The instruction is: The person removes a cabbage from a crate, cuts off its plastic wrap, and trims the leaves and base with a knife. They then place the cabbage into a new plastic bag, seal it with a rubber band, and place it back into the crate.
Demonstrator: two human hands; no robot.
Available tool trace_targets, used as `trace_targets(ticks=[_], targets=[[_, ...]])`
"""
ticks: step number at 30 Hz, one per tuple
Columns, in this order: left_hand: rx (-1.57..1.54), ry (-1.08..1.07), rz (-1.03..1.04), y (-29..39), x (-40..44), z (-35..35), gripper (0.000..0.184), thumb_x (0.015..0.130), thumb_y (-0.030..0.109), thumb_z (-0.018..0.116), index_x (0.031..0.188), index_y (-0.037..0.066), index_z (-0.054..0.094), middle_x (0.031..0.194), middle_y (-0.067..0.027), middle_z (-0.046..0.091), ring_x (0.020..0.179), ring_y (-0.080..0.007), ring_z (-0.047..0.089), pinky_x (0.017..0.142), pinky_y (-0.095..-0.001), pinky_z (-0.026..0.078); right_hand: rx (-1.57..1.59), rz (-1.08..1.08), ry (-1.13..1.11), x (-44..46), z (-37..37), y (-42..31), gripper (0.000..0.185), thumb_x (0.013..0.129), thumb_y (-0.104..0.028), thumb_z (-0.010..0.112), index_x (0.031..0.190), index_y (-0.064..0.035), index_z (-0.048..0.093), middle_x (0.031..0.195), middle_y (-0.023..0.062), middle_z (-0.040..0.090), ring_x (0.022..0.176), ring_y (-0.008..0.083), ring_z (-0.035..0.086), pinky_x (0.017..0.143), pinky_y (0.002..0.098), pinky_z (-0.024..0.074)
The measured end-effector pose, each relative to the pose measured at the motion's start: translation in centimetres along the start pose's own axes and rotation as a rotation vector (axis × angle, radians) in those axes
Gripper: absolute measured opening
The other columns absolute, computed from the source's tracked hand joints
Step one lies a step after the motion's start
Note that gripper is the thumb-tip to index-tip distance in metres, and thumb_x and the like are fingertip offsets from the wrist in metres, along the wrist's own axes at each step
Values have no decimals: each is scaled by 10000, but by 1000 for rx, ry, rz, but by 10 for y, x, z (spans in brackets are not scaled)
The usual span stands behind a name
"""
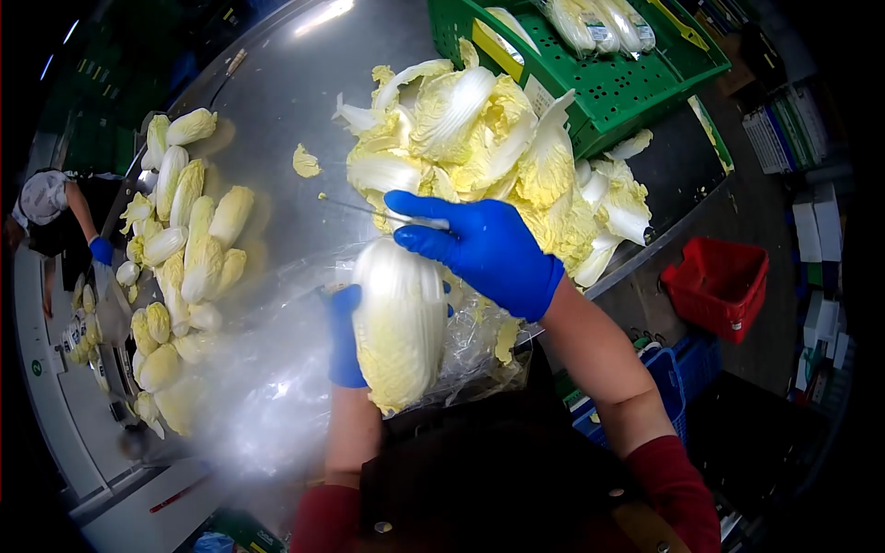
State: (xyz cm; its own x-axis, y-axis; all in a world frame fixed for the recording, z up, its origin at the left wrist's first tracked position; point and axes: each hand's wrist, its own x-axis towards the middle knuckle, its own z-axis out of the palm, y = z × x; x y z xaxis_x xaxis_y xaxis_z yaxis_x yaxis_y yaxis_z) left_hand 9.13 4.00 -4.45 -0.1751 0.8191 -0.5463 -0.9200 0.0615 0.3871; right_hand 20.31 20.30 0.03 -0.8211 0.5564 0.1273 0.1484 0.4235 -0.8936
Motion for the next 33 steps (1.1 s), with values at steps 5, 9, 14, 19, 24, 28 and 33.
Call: trace_targets(ticks=[5, 9, 14, 19, 24, 28, 33], targets=[[-89, -96, -35, -8, -2, 10, 1050, 760, 813, 426, 1421, 0, 360, 1154, -262, 579, 921, -390, 621, 760, -466, 540, 573, 232, 203, 12, 13, 19, 152, 899, -104, 630, 989, -24, 725, 796, 8, 687, 664, 78, 600, 628, 236, 502], [-88, -233, 10, -1, 3, 5, 1036, 780, 787, 412, 1431, -16, 341, 1103, -252, 599, 889, -366, 635, 746, -453, 543, 65, 340, 439, 31, -10, 50, 706, 842, -337, 722, 1396, -30, 411, 1005, 218, 672, 763, 264, 679, 695, 343, 532], [-115, 68, 270, 5, 26, 1, 584, 973, 427, 271, 1315, -2, 472, 1102, -219, 608, 942, -328, 634, 799, -458, 541, 77, 11, 174, -14, 25, 5, 544, 798, -288, 766, 1247, -76, 545, 1084, 98, 620, 750, 208, 614, 702, 326, 514], [-137, -59, 241, 9, 27, -28, 703, 928, 578, 339, 1362, 34, 435, 1218, -198, 576, 1041, -326, 608, 891, -458, 524, 239, 0, -60, -22, 28, -3, 263, 772, -229, 799, 900, -65, 638, 851, 37, 619, 673, 118, 549, 641, 269, 471], [-25, -54, 286, 20, 26, -25, 740, 938, 617, 300, 1368, 28, 428, 1216, -256, 574, 1001, -367, 627, 830, -483, 545, 412, 199, -334, -36, 5, -3, 262, 779, -239, 789, 743, -58, 603, 699, 19, 599, 666, 115, 590, 657, 277, 489], [-110, -25, 338, 32, 26, -28, 709, 943, 603, 307, 1348, 39, 454, 1223, -263, 567, 1005, -377, 624, 813, -489, 551, 593, 411, 184, -41, -26, 13, 192, 789, -147, 781, 777, -77, 602, 666, -42, 544, 625, 66, 524, 598, 243, 447], [-54, -23, 426, 30, 22, -24, 708, 946, 608, 301, 1375, 58, 424, 1235, -235, 571, 1087, -355, 592, 883, -497, 526, 365, 236, 723, -25, -38, 33, 295, 783, -80, 772, 1031, -54, 615, 1030, 54, 622, 778, 76, 566, 624, 204, 454]])
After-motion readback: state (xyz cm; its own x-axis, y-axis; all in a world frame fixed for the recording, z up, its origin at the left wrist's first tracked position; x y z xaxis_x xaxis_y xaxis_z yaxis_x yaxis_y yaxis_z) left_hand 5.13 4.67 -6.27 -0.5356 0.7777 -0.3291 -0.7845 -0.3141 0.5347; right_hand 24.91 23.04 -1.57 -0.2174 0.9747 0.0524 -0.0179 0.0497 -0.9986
